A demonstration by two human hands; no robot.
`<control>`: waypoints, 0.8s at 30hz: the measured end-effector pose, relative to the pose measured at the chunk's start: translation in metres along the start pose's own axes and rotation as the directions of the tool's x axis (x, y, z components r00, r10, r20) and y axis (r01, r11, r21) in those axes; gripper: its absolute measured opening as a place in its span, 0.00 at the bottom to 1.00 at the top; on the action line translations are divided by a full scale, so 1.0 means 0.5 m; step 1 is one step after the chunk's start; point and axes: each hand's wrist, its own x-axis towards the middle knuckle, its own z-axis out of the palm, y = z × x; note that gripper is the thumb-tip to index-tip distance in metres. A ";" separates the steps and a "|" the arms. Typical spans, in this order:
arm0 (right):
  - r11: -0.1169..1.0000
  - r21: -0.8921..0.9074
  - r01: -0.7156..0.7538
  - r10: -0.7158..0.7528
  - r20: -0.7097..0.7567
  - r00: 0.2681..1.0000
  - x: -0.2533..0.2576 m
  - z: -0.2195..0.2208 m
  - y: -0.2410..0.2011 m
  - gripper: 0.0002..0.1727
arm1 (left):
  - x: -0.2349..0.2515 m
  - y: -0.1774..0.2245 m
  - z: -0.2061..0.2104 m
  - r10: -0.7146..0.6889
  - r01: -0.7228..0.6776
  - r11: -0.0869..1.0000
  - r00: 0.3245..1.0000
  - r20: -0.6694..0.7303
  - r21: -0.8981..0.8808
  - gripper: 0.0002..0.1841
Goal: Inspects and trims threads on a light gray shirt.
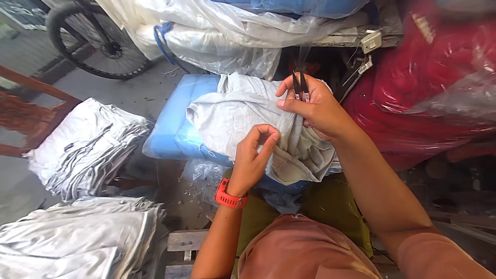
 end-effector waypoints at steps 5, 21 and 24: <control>0.953 -0.284 -0.107 0.098 -0.044 0.994 -0.010 -0.013 0.025 0.17 | -0.017 0.000 -0.005 -0.225 0.248 0.905 0.968 0.108 -0.345 0.05; 0.524 0.627 -0.577 0.404 0.414 0.816 -0.178 0.080 0.047 0.21 | -0.061 0.025 0.006 -0.329 0.300 0.853 0.944 0.006 -0.427 0.05; 0.521 0.627 -0.578 0.395 0.423 0.815 -0.176 0.080 0.048 0.21 | -0.060 0.024 0.006 -0.262 0.242 0.897 0.965 -0.003 -0.369 0.05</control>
